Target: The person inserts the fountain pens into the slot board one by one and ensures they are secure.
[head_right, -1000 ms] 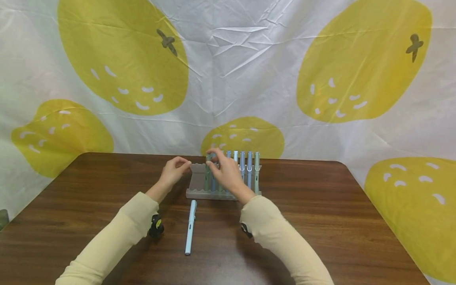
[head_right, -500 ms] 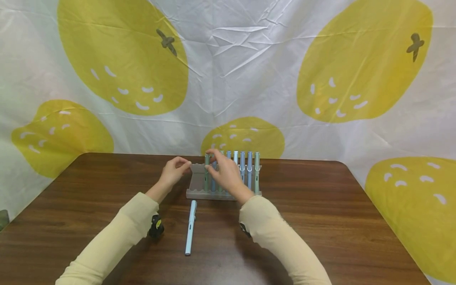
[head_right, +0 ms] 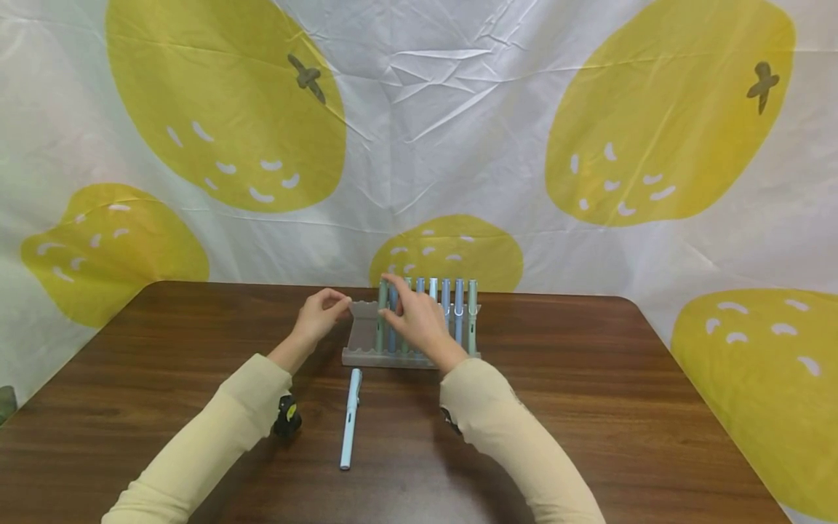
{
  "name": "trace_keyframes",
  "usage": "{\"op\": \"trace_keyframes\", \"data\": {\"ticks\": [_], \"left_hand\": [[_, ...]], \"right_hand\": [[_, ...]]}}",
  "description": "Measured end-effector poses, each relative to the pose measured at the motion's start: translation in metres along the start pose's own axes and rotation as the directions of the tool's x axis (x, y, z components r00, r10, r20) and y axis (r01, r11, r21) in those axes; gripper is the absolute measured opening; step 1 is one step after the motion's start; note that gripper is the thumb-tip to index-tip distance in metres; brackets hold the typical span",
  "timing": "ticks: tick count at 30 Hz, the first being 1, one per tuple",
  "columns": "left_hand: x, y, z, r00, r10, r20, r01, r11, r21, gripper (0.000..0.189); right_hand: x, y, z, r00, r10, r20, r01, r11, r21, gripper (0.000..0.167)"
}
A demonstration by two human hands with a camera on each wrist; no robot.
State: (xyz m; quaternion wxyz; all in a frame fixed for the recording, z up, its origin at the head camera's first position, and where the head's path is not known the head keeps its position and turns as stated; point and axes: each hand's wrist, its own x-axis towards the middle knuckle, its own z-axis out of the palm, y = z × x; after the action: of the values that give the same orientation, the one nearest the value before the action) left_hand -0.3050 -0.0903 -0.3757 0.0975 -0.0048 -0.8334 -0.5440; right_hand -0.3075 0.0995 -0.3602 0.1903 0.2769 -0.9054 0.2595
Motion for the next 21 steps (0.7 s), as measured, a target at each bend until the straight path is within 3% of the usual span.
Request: {"op": "trace_keyframes", "data": {"ticks": [21], "left_hand": [[0.001, 0.0, 0.001, 1.0, -0.004, -0.006, 0.004, 1.0, -0.003, 0.02]], "right_hand": [[0.012, -0.005, -0.002, 0.991, 0.094, 0.093, -0.087, 0.994, -0.071, 0.056]]}}
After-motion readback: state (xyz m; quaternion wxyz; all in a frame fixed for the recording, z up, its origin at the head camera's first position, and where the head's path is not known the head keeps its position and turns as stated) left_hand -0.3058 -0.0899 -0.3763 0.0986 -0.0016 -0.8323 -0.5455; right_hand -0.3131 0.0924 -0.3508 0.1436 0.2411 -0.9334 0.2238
